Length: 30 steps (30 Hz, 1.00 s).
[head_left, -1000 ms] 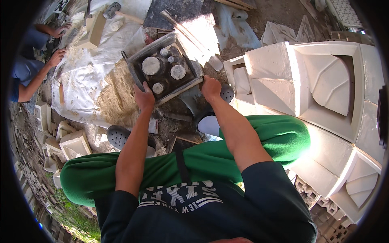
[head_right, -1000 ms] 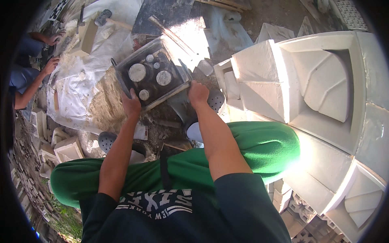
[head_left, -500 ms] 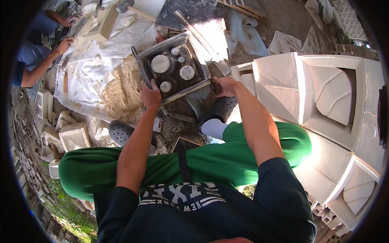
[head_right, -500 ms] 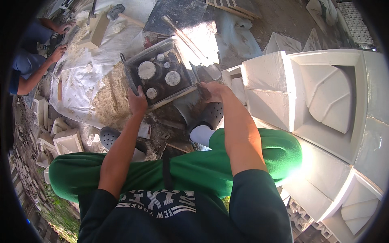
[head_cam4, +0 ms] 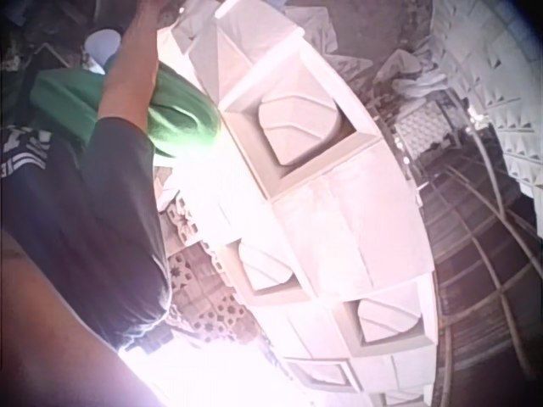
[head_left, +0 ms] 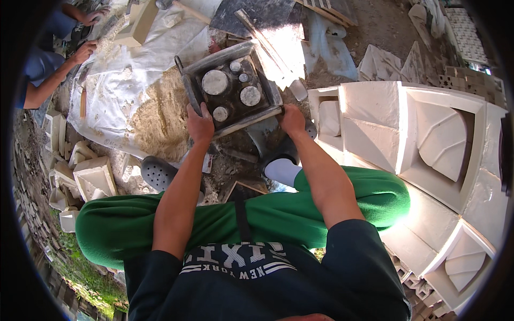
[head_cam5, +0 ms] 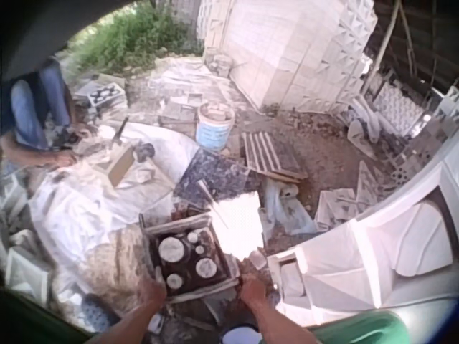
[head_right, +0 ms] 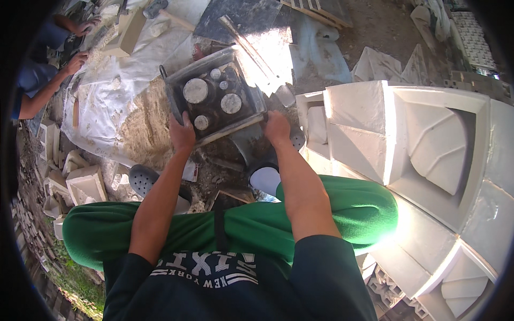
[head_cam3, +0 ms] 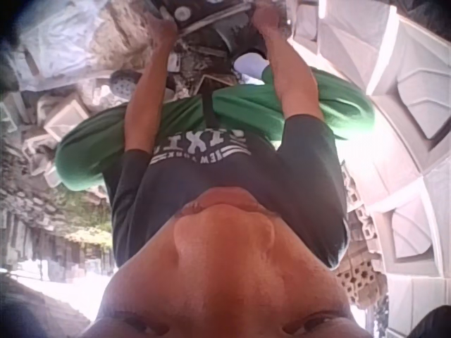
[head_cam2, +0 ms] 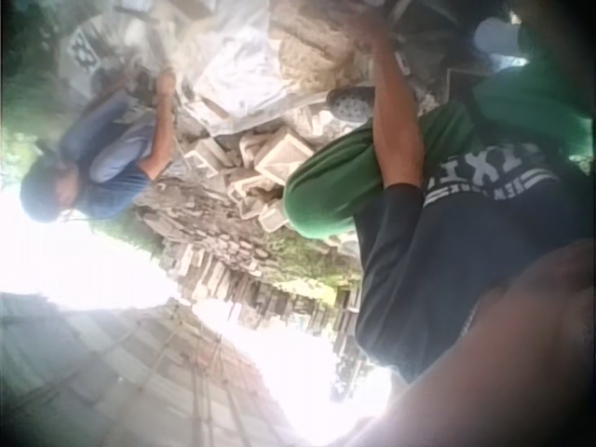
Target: The person cleans and separates components of a stone-molding frame by hand, then uses a small trowel to scrape and move sand into the frame before smoothing it.
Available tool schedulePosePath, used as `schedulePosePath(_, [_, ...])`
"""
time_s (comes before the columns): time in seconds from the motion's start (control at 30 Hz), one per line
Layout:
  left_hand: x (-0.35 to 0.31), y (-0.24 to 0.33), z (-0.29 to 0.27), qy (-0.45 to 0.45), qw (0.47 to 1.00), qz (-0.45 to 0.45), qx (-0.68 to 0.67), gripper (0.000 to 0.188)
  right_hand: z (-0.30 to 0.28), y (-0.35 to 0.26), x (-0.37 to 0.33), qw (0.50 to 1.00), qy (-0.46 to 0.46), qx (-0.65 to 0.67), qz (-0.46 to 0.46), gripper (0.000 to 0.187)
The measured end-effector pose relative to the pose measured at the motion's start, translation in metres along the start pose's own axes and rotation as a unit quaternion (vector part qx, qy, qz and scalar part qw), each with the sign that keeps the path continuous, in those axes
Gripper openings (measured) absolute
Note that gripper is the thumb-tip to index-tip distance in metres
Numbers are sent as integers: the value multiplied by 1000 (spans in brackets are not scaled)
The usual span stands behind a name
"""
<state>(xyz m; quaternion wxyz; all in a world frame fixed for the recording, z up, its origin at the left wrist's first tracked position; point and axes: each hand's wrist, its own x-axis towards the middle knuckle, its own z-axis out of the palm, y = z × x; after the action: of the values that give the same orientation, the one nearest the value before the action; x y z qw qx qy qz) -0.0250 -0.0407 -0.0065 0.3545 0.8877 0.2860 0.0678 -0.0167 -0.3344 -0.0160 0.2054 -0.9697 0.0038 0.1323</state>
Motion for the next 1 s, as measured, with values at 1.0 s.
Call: schedulePosePath(1.0, [-3,16,5,-26,999,-19,-28,50,-16,33,98,923,156,287,202,35])
